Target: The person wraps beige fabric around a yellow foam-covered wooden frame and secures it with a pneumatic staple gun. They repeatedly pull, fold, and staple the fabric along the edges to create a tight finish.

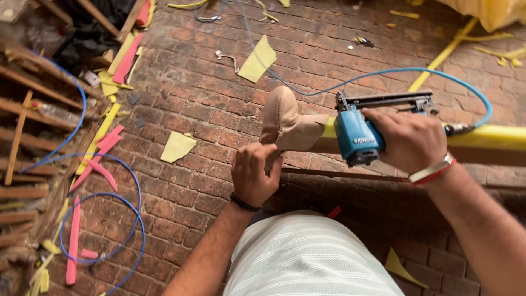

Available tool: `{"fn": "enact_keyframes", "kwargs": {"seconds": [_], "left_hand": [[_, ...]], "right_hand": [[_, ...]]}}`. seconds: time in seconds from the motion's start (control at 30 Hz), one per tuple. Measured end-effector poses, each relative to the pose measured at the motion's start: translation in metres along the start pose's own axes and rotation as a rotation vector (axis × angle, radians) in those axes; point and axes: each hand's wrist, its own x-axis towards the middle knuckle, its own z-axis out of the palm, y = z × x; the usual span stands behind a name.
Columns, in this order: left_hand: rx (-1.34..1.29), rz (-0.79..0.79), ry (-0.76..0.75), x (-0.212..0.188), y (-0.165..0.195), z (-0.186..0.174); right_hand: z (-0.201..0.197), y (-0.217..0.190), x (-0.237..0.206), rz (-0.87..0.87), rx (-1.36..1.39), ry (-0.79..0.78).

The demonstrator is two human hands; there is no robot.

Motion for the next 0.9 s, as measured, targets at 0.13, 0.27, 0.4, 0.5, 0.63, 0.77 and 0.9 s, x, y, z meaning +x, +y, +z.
{"fn": "enact_keyframes", "kwargs": {"seconds": [0.13, 0.27, 0.4, 0.5, 0.63, 0.77, 0.9], "left_hand": [[-0.090, -0.052, -0.214, 0.005, -0.026, 0.009], [-0.217, -0.082, -0.365, 0.015, -0.039, 0.016], [-0.539, -0.136, -0.166, 0.049, -0.057, -0.006], [-0.095, 0.124, 0.231, 0.082, -0.078, -0.058], [0.024, 0.041, -0.023, 0.071, -0.075, -0.146], [-0.612, -0.728, -0.565, 0.036, -0.070, -0.157], [-1.092, -0.927, -0.935, 0.000, -0.078, -0.104]], "right_hand": [[0.014, 0.026, 0.018, -0.137, 0.132, 0.075], [0.031, 0.017, 0.089, -0.198, 0.545, 0.577], [0.032, -0.055, 0.178, -0.155, 1.685, 1.043], [0.018, -0.116, 0.202, 0.038, 2.297, 1.218], [0.013, -0.181, 0.161, 0.424, 2.567, 1.065], [0.021, -0.215, 0.061, 0.718, 2.534, 0.900], [0.015, -0.218, -0.039, 1.009, 2.349, 0.956]]}}
